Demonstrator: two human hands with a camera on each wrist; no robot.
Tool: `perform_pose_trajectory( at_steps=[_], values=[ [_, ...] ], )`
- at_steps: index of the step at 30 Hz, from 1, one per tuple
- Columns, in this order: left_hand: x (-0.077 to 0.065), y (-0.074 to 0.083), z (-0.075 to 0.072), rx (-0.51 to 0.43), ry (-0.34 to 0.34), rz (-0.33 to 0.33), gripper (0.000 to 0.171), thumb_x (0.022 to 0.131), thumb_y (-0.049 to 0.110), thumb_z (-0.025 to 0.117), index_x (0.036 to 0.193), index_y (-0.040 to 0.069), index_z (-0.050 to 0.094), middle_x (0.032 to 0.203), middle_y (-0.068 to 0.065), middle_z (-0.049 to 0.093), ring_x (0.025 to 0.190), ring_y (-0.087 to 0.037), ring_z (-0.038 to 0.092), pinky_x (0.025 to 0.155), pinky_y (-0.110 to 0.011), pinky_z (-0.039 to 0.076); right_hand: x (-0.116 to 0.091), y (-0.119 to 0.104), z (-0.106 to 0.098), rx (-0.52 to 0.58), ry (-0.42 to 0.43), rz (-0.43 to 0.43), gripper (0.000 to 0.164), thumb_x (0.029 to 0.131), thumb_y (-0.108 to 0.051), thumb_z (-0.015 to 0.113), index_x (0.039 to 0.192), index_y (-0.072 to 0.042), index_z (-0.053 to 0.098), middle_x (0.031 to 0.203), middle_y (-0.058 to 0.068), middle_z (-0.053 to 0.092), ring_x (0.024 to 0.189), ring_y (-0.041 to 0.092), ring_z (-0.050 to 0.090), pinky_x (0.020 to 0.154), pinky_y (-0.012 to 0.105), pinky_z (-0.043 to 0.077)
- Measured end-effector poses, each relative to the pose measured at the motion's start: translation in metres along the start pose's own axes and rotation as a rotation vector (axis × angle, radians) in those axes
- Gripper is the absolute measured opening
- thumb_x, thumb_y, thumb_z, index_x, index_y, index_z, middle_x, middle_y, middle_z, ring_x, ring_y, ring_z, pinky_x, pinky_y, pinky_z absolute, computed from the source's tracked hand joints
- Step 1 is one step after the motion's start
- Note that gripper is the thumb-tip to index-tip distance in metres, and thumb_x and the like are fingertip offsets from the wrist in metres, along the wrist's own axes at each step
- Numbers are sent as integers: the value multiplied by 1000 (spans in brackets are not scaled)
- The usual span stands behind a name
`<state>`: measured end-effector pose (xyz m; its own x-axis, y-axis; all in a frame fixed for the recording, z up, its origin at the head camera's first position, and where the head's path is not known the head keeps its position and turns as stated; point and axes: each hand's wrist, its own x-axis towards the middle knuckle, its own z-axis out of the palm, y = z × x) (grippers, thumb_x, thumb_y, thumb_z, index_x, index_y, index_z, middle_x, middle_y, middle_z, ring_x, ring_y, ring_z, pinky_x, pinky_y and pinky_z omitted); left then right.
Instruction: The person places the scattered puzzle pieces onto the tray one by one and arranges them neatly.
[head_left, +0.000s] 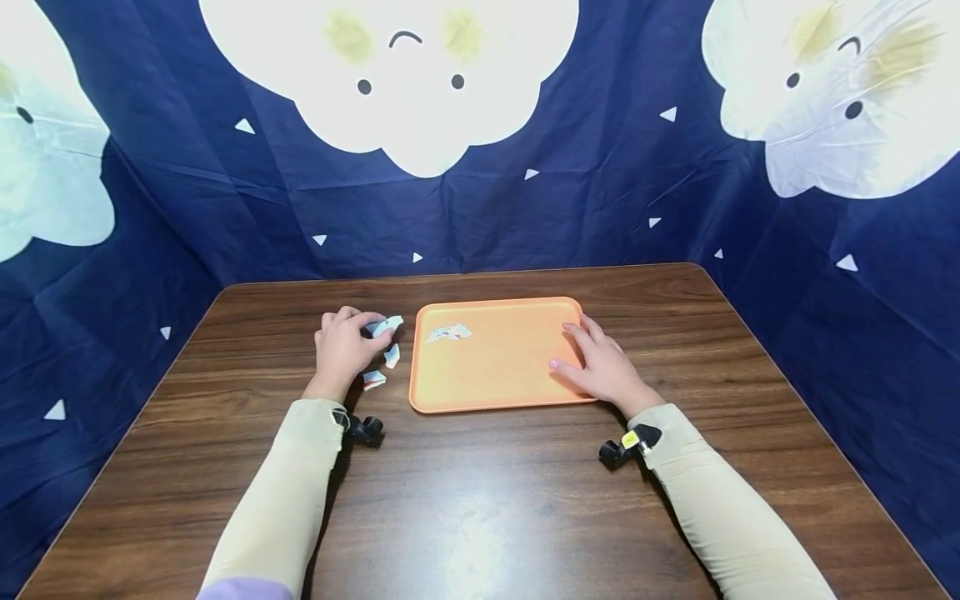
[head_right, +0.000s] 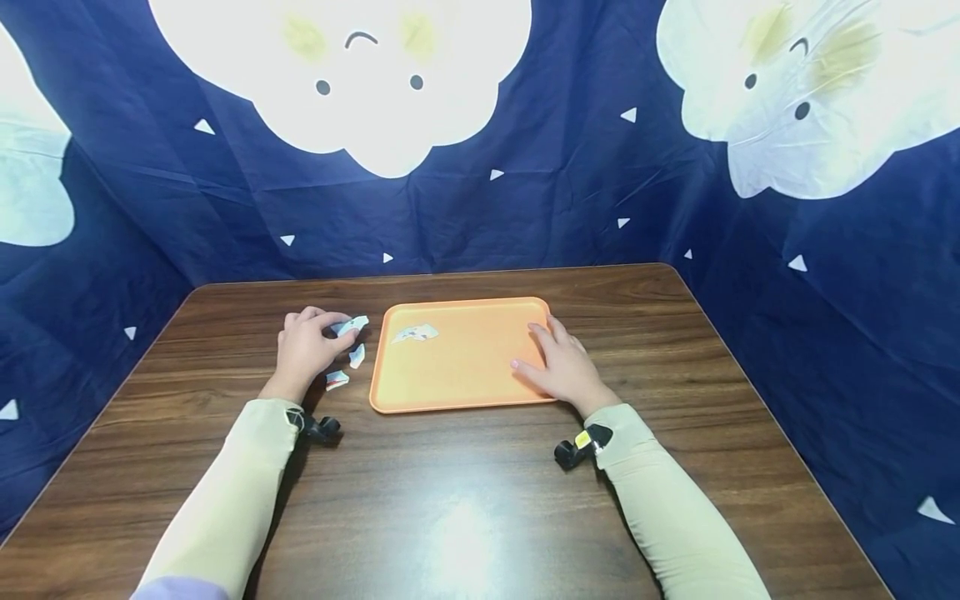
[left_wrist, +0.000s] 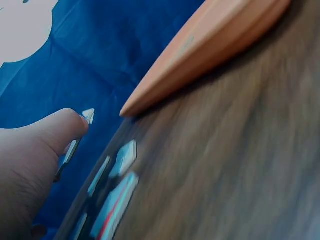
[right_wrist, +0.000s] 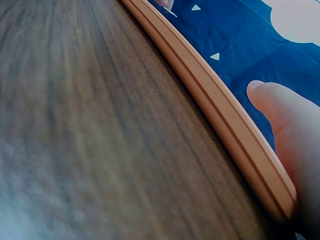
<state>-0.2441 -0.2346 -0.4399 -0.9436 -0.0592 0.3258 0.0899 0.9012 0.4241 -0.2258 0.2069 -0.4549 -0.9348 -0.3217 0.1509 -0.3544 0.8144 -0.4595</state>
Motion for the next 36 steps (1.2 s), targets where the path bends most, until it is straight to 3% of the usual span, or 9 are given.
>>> perform_pose_trajectory(
  at_steps=[19,36],
  values=[
    [10,54,7,-16,-46,73,37,86,46,76,115,22,75,114,-9,60,107,-37,42,87,-57,34,1,-1,-1,3,-5,-6,83,91,-63,60,154,-13,40,163,23,22,140,51,36,111,64,29],
    [16,95,24,11,-98,159,36,89,49,71,117,28,75,116,-4,61,110,-34,44,93,-54,33,0,-1,-3,12,-7,-8,82,91,-62,60,153,-12,41,163,23,22,140,50,36,112,63,29]
  ],
)
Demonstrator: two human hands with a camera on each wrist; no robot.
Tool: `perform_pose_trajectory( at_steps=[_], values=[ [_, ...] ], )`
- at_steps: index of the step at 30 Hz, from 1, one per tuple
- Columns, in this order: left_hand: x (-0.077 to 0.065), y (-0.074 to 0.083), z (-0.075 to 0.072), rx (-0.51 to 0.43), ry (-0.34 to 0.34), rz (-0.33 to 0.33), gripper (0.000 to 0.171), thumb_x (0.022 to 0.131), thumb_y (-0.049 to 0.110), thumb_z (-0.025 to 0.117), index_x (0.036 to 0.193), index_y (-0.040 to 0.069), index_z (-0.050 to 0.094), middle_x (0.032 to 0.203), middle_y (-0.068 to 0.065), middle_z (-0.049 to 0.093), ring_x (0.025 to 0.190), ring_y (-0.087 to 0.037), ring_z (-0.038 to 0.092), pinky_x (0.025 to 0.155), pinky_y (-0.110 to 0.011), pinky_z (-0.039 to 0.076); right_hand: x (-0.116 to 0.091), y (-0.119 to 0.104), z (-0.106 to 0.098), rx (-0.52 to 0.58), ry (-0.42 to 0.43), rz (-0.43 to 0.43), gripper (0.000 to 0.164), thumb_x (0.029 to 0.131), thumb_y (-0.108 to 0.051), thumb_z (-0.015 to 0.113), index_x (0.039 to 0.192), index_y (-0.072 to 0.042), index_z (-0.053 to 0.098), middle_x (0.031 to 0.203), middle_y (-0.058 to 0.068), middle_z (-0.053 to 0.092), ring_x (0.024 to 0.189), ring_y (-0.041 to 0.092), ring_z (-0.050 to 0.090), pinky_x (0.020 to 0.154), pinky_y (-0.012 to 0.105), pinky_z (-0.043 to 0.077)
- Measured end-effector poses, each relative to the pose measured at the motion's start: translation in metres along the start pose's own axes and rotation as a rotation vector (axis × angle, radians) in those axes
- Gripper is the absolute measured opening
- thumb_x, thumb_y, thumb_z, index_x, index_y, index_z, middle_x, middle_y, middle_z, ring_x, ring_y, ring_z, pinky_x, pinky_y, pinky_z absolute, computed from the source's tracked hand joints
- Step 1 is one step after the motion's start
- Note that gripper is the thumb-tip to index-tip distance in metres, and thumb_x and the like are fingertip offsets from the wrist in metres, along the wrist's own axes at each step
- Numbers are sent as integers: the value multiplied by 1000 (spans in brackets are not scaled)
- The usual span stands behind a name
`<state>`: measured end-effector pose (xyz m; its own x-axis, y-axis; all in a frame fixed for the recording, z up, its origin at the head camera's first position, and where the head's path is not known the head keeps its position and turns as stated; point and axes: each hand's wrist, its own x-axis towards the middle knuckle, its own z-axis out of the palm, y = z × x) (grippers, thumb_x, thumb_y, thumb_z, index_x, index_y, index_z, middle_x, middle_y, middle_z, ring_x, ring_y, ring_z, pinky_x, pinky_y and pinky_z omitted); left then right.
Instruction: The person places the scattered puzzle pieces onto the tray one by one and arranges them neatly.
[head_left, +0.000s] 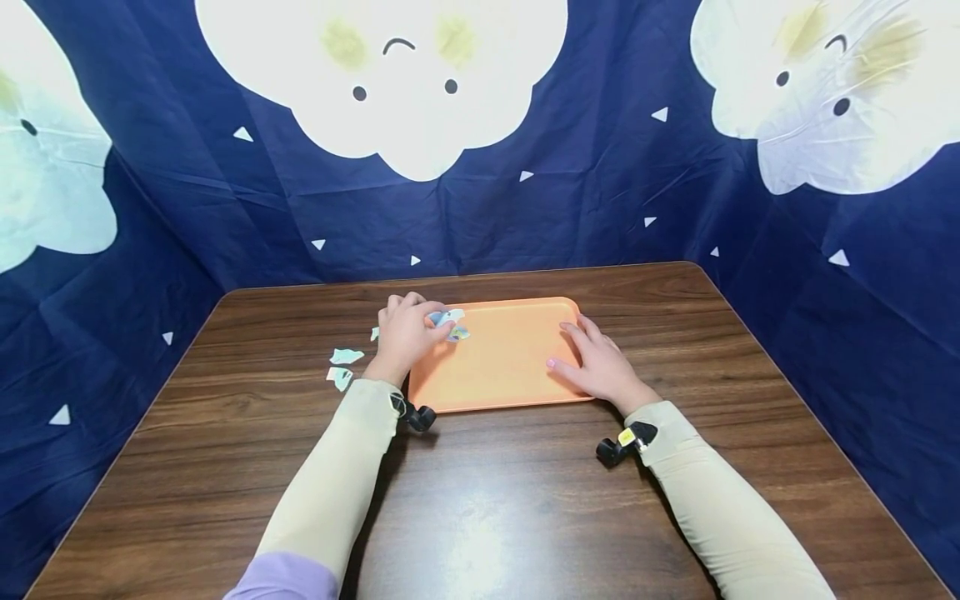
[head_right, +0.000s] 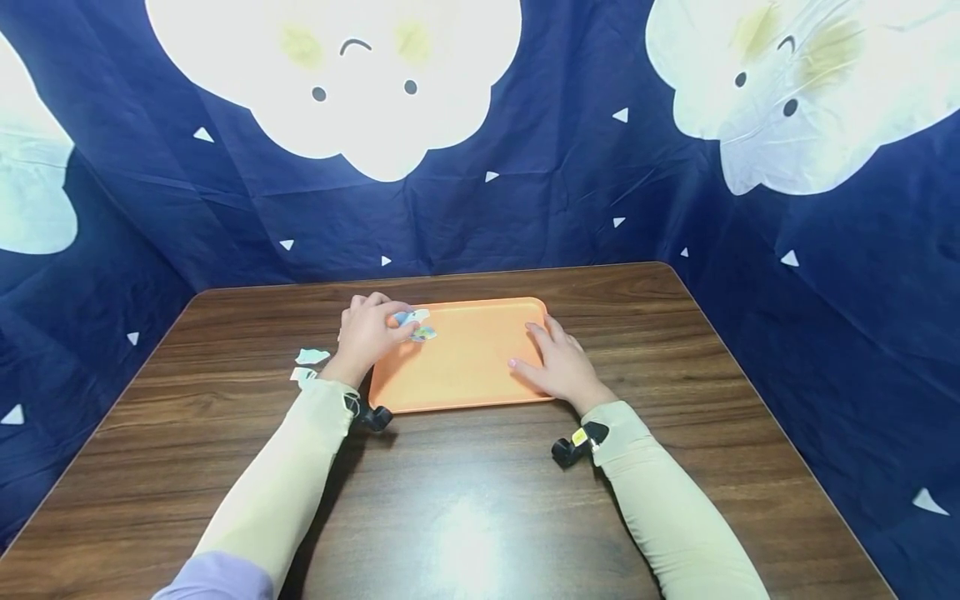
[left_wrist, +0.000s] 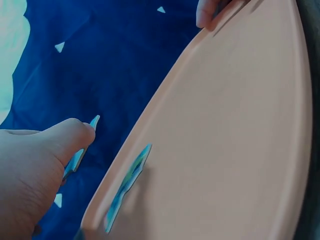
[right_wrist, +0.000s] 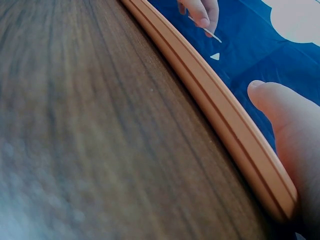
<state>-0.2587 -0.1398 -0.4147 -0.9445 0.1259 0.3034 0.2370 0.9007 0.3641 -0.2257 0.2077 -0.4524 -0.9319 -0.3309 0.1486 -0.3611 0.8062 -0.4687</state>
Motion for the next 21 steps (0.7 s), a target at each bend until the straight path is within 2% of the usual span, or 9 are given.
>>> perform_pose_trajectory(
  at_steps=[6,15,21],
  values=[
    [4,13,9,11,-6,43,35,89,47,74,117,26,75,111,-1,60,108,-32,44,94,-55,32,0,1,0,-7,6,-3,81,91,-61,60,153,-12,42,163,23,23,140,50,37,112,63,29],
    [9,24,25,83,-19,100,41,87,57,71,116,28,76,110,0,60,106,-29,45,94,-52,32,0,-2,-1,-3,1,2,81,91,-62,60,153,-12,42,163,23,23,140,50,37,112,63,29],
    [11,28,34,99,-22,94,39,88,58,70,112,29,76,110,0,61,104,-28,45,92,-51,33,1,1,1,-10,3,2,82,91,-63,59,154,-13,41,163,23,22,140,50,37,111,63,30]
  ],
)
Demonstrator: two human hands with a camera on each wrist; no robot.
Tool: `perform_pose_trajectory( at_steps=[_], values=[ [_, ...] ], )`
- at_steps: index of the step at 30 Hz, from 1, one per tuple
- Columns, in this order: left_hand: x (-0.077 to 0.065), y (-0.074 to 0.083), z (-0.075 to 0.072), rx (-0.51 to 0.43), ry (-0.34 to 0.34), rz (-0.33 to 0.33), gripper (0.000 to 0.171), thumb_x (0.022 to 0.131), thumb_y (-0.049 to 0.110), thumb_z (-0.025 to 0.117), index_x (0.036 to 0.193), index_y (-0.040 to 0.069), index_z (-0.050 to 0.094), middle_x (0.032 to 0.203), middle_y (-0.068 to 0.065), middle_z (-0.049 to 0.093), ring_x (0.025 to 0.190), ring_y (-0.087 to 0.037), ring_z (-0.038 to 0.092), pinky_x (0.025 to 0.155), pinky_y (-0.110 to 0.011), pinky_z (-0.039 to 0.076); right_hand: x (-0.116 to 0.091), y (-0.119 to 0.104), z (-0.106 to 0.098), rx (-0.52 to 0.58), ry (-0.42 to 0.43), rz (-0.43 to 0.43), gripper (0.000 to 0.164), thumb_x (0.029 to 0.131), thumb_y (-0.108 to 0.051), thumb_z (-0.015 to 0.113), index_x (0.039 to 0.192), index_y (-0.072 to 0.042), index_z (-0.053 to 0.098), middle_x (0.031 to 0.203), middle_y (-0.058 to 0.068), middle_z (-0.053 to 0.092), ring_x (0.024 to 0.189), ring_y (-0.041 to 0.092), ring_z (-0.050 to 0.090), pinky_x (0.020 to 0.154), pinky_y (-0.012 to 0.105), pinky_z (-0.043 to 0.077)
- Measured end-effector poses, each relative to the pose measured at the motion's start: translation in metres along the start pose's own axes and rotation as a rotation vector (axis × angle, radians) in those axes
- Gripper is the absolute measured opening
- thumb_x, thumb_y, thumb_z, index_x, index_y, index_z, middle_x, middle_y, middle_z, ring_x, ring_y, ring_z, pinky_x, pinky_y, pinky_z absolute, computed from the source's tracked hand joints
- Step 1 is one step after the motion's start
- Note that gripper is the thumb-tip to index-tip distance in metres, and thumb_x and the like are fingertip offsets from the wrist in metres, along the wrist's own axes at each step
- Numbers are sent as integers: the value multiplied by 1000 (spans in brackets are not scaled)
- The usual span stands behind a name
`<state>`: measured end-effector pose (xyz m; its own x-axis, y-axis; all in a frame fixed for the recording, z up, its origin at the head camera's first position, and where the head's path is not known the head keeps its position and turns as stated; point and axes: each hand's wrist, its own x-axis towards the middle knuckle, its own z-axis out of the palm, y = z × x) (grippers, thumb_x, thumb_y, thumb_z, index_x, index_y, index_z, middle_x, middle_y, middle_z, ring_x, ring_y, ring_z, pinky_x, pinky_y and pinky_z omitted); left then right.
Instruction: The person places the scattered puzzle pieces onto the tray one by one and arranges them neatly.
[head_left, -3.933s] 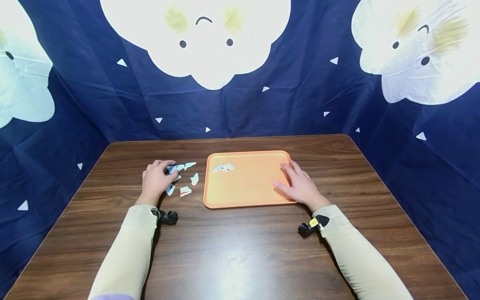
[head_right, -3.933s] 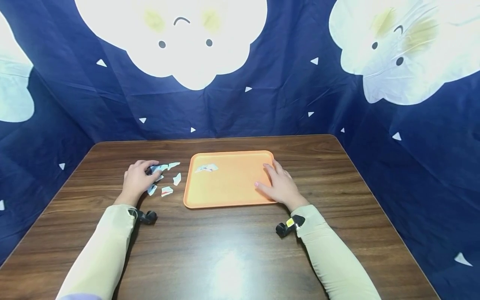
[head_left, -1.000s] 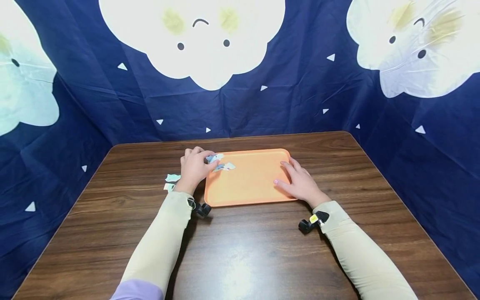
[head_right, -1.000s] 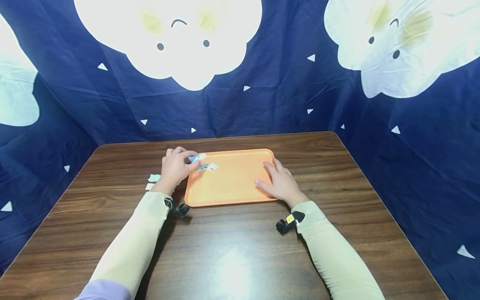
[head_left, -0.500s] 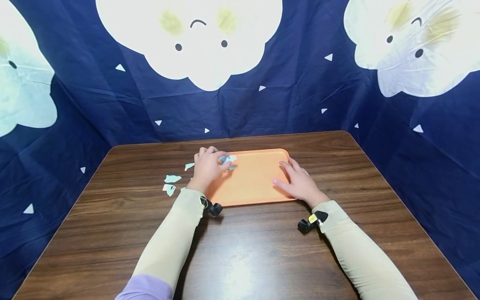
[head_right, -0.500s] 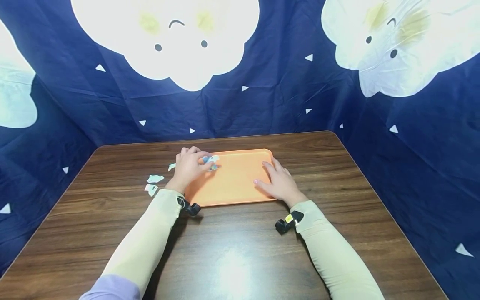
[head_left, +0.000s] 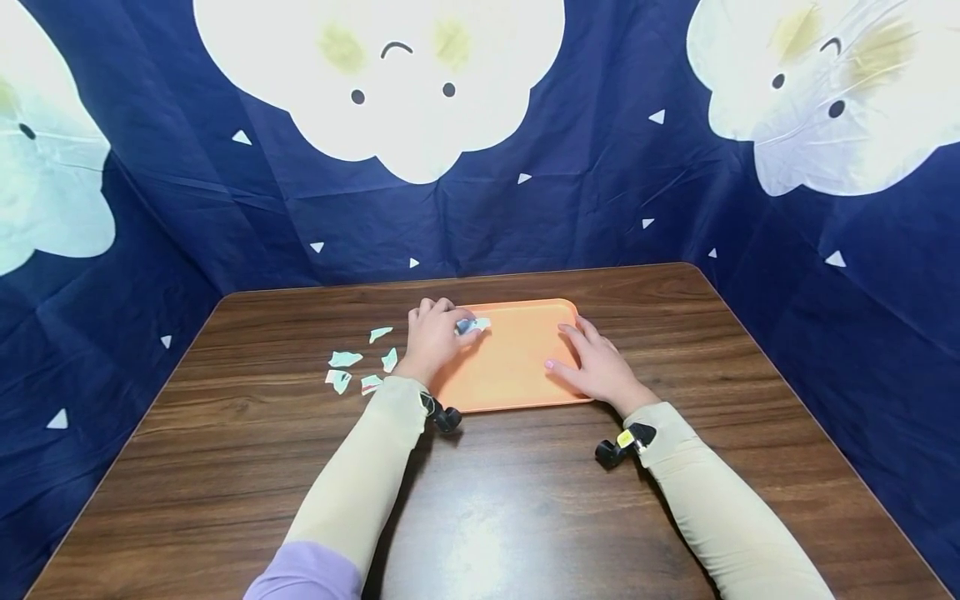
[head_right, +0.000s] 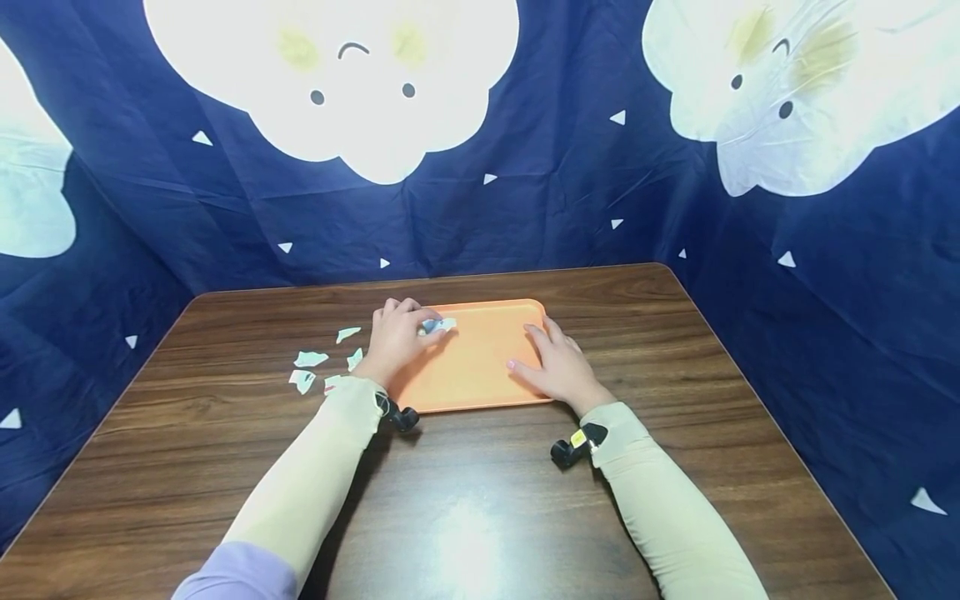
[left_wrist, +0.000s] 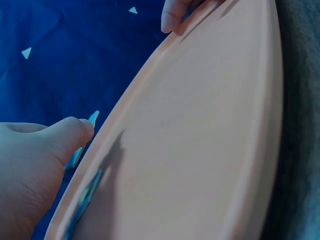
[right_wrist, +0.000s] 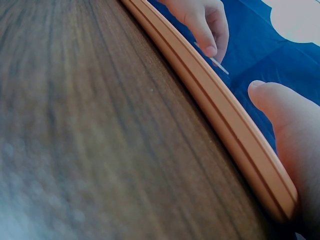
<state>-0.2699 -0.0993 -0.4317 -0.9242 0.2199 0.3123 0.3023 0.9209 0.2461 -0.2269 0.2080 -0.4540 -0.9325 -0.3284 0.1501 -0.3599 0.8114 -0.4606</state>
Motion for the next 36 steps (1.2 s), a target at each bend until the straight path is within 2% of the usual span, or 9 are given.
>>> perform_pose_trajectory(
  at_steps=[11,18,23,36],
  values=[
    [1,11,9,44,-56,-12,38,89,56,69,117,31,75,111,-3,61,106,-30,46,101,-55,32,-1,0,0,-6,-1,0,83,91,-63,59,154,-12,41,163,23,22,140,50,37,112,63,29],
    [4,12,16,78,-57,-31,37,88,57,69,114,31,75,112,-1,63,104,-30,46,96,-54,34,0,1,0,-5,5,-2,82,91,-63,59,154,-13,41,163,23,23,140,50,37,112,63,30],
    [5,15,17,80,-91,-51,38,90,57,67,118,31,74,118,-1,64,105,-30,46,91,-51,34,0,1,1,1,7,-1,82,91,-63,59,153,-13,42,163,23,23,140,50,37,112,62,30],
    [6,17,22,83,-106,-53,41,90,59,67,122,34,73,122,0,63,107,-32,45,93,-53,35,0,1,1,3,19,-9,81,91,-61,60,152,-12,43,163,23,24,139,50,38,112,62,29]
  ],
)
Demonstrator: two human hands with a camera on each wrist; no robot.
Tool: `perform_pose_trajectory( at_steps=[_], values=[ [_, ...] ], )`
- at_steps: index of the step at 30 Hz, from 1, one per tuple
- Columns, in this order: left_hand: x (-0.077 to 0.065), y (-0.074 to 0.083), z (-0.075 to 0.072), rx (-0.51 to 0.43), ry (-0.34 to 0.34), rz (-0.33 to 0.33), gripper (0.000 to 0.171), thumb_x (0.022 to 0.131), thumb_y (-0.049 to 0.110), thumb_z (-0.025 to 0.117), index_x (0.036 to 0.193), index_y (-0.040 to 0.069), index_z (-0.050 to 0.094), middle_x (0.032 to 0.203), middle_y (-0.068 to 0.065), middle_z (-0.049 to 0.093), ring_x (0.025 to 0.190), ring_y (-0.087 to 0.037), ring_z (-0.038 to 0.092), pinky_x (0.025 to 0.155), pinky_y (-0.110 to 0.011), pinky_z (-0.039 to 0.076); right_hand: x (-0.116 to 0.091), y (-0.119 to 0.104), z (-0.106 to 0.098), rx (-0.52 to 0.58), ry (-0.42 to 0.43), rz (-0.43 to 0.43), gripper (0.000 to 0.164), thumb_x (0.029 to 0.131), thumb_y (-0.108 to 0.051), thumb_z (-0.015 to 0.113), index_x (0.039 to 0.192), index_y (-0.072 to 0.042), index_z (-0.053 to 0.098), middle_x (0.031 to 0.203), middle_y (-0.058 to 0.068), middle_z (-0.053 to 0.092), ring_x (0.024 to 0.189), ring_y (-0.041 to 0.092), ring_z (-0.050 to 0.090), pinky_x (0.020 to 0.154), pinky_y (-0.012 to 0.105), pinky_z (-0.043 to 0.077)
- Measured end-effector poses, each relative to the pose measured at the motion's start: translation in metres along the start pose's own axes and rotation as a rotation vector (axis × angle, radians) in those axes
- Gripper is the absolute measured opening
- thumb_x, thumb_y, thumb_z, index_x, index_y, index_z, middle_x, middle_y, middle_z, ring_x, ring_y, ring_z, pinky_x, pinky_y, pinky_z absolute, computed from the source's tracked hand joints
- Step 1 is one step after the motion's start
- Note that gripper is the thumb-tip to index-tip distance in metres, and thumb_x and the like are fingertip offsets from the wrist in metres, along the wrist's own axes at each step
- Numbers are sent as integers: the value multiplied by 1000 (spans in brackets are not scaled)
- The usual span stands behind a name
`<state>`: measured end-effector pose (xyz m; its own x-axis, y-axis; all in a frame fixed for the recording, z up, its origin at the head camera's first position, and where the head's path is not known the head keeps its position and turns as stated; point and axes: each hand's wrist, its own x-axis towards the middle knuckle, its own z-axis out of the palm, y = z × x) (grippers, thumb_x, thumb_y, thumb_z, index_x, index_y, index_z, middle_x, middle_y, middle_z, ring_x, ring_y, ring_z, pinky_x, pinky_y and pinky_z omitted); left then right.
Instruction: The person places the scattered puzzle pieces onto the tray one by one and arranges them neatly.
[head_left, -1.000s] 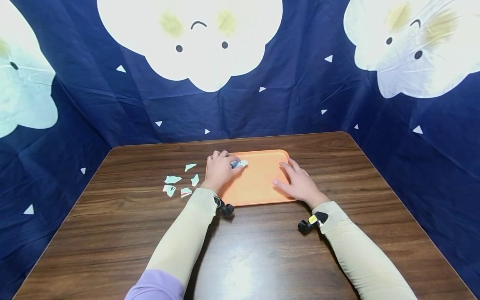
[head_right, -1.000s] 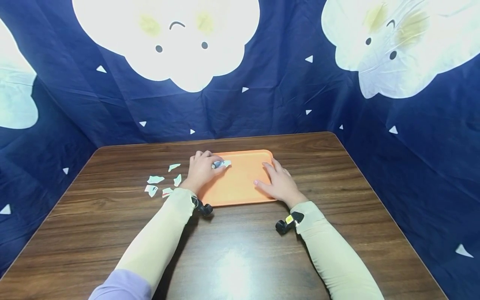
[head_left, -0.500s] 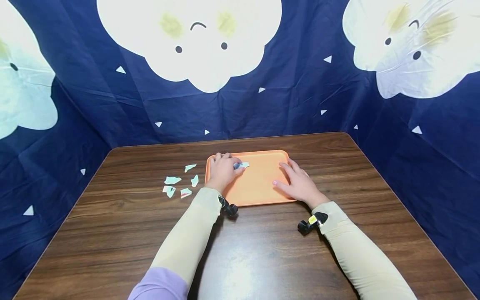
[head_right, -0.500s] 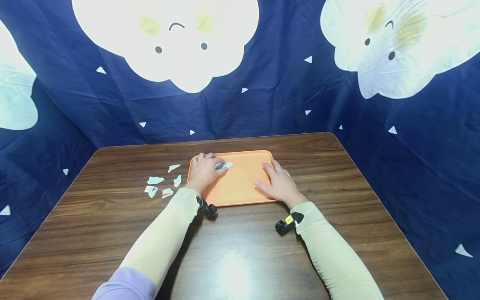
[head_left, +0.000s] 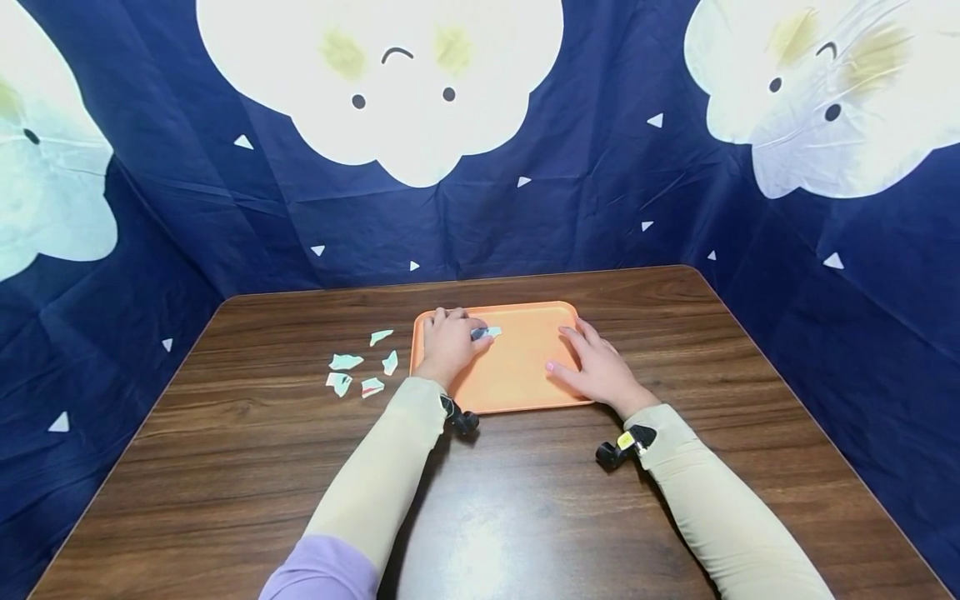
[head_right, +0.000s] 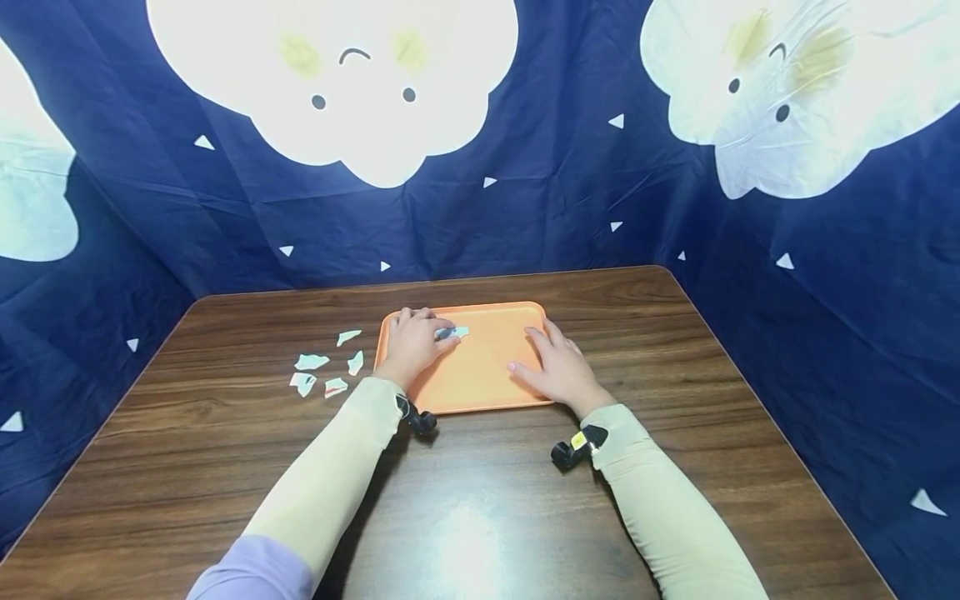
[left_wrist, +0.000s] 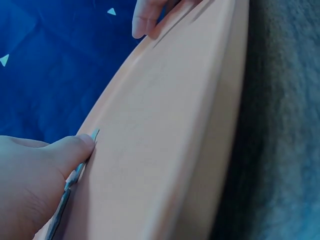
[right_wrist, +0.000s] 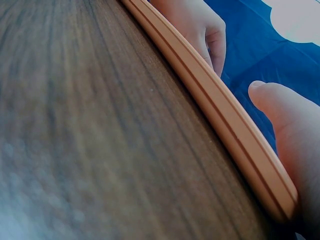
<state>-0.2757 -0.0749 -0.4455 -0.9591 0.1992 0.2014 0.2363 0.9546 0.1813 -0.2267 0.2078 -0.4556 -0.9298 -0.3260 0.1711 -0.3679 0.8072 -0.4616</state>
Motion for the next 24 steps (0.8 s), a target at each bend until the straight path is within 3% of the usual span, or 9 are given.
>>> perform_pose_trajectory(
  at_steps=[8,14,24],
  values=[
    [-14,-12,-14,-70,39,-9,51,88,60,68,130,31,69,129,-1,61,113,-32,46,102,-55,30,0,-1,2,-6,-13,0,82,91,-63,59,153,-12,42,163,23,23,140,50,37,112,63,29],
    [-30,-29,-28,-136,58,-29,58,85,61,71,133,31,65,135,-2,59,114,-34,45,98,-54,31,-2,-1,0,1,-18,7,83,91,-64,59,154,-14,41,164,22,22,139,52,37,111,64,31],
    [-57,-65,-48,-234,176,-61,53,86,51,75,130,23,67,129,-8,62,110,-39,47,96,-58,30,-3,-1,-1,3,-19,3,83,92,-64,58,155,-13,40,164,22,20,140,51,36,111,64,29]
  ],
)
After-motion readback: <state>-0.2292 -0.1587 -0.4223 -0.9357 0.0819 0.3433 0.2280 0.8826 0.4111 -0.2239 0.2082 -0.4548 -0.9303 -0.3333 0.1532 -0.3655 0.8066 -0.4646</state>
